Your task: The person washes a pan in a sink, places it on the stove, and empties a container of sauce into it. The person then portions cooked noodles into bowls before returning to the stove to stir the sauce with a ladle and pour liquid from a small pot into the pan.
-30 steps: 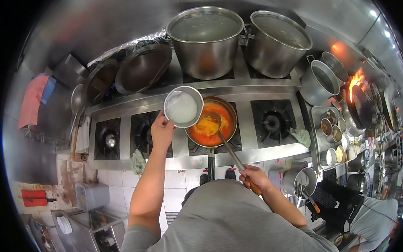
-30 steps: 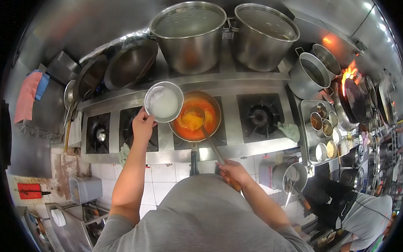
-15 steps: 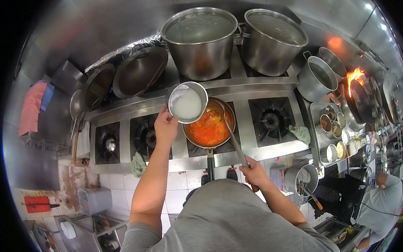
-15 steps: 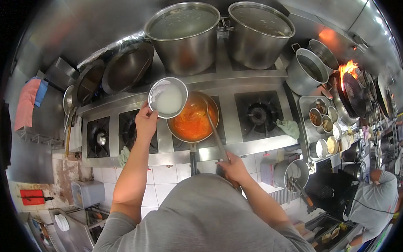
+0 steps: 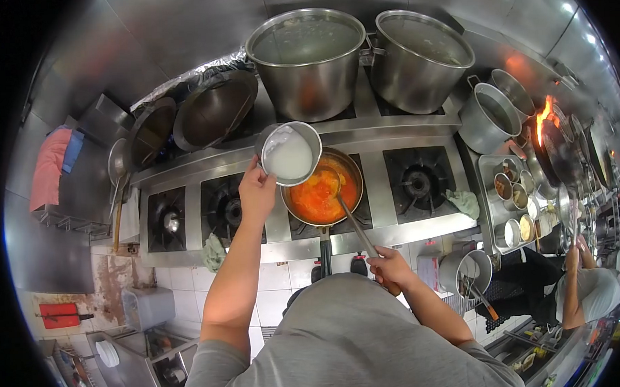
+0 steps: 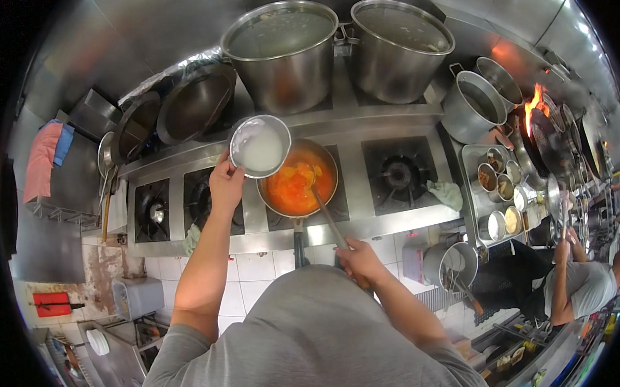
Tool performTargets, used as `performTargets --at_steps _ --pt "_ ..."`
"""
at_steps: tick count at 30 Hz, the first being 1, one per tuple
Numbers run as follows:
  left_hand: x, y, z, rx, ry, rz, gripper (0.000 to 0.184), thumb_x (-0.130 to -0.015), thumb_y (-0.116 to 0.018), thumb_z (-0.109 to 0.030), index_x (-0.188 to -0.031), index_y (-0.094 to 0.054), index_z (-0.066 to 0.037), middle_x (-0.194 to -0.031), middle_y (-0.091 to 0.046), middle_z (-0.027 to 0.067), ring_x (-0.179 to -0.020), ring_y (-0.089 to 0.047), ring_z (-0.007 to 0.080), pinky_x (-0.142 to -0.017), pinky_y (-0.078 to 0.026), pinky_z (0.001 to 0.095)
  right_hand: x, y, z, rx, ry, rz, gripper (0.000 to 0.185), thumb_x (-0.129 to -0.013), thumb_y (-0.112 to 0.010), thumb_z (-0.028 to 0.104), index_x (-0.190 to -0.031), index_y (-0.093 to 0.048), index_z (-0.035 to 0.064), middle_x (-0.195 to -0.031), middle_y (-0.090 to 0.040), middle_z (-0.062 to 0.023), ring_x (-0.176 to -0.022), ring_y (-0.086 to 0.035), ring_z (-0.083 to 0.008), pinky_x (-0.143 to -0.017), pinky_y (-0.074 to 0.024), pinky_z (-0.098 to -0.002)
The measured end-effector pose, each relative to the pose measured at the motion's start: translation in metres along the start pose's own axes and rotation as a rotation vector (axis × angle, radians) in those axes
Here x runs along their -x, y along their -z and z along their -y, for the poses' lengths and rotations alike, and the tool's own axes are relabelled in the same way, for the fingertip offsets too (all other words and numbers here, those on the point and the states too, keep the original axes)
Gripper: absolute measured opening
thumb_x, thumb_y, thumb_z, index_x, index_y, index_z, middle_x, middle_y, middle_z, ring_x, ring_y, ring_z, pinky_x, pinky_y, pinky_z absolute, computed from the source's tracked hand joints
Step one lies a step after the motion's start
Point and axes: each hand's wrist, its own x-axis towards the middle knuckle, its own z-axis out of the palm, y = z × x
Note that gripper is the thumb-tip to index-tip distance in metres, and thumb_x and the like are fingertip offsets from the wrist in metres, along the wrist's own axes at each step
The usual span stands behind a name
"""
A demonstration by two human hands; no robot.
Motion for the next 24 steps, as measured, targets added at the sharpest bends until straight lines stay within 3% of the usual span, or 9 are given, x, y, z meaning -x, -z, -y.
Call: performTargets --at_steps 2,5,12,18,20,21,23,24 --pt "-0.001 -0.001 -0.002 -0.003 -0.009 -0.007 0.023 -0.083 -0.067 -0.002 -0.068 -0.05 0.002 -0.137 -0.054 0.0353 -0.14 -0.046 0.0372 -0.099 -0.047 0.0367 0.003 0.002 0.001 -0.349 -0.024 0.151 0.033 -0.096 -0.063 0.016 -0.122 -0.057 -0.0021 -0.074 -0.054 -0.0051 -0.054 -0.05 -0.0097 -0.047 -0.0384 -0.0238" --pt "-0.002 -0.001 -0.003 -0.01 -0.027 -0.015 0.023 -0.083 -0.067 -0.001 -0.068 -0.05 0.002 -0.136 -0.055 0.0352 -0.14 -0.046 0.0368 -0.098 -0.048 0.0364 0.014 -0.003 0.006 -0.497 -0.097 0.105 0.027 -0.095 -0.062 0.016 -0.115 -0.058 -0.0023 -0.074 -0.055 -0.0051 -0.053 -0.05 -0.0122 -0.047 -0.0397 -0.0254" --pt "-0.002 -0.001 -0.007 -0.009 -0.027 -0.011 0.022 -0.083 -0.067 -0.001 -0.068 -0.051 0.002 -0.144 -0.049 0.0339 -0.139 -0.049 0.0361 -0.095 -0.048 0.0345 0.017 -0.003 0.014 -0.42 -0.028 0.158 0.029 -0.094 -0.063 0.014 -0.117 -0.058 -0.0027 -0.072 -0.054 -0.0039 -0.052 -0.05 -0.012 -0.046 -0.0387 -0.0251" --pt "-0.004 -0.001 -0.008 -0.016 -0.049 -0.01 0.02 -0.082 -0.067 -0.002 -0.069 -0.052 0.002 -0.146 -0.047 0.0325 -0.136 -0.051 0.0356 -0.095 -0.048 0.0338 0.008 -0.005 0.017 -0.118 0.173 0.004 0.034 -0.09 -0.067 0.015 -0.12 -0.058 -0.0002 -0.068 -0.055 -0.0039 -0.05 -0.051 -0.0094 -0.046 -0.0394 -0.0248" --pt "-0.005 -0.001 -0.008 -0.015 -0.051 -0.008 0.02 -0.082 -0.067 -0.002 -0.069 -0.052 0.002 -0.147 -0.047 0.0321 -0.136 -0.052 0.0356 -0.095 -0.048 0.0337 0.008 -0.004 0.023 0.137 0.186 -0.113 0.045 -0.088 -0.068 0.017 -0.129 -0.057 0.0023 -0.074 -0.065 -0.0132 -0.059 -0.065 -0.0222 -0.055 -0.05 -0.0333" --pt "-0.005 -0.001 -0.009 -0.011 -0.05 -0.01 0.021 -0.083 -0.067 -0.002 -0.069 -0.051 0.002 -0.148 -0.046 0.0318 -0.136 -0.052 0.0356 -0.095 -0.048 0.0338 0.004 -0.004 0.019 0.136 0.186 -0.113 0.045 -0.088 -0.068 0.017 -0.129 -0.057 0.0023 -0.074 -0.065 -0.0132 -0.059 -0.065 -0.0222 -0.055 -0.05 -0.0333" --pt "-0.005 -0.001 -0.009 -0.008 -0.049 -0.013 0.021 -0.083 -0.066 -0.002 -0.069 -0.051 0.002 -0.148 -0.046 0.0316 -0.136 -0.052 0.0357 -0.095 -0.048 0.0339 -0.008 -0.005 0.006 0.45 0.409 -0.342 0.054 -0.086 -0.066 0.018 -0.137 -0.053 0.0044 -0.09 -0.07 -0.0256 -0.083 -0.07 -0.0409 -0.074 -0.0543 -0.0461" --pt "-0.006 -0.001 -0.009 -0.005 -0.058 -0.014 0.021 -0.083 -0.066 -0.002 -0.069 -0.051 0.002 -0.148 -0.046 0.0314 -0.136 -0.052 0.0356 -0.095 -0.048 0.0338 -0.012 -0.004 0.001 0.45 0.41 -0.342 0.054 -0.086 -0.066 0.018 -0.137 -0.053 0.0044 -0.09 -0.07 -0.0256 -0.083 -0.07 -0.0409 -0.074 -0.0543 -0.0461"
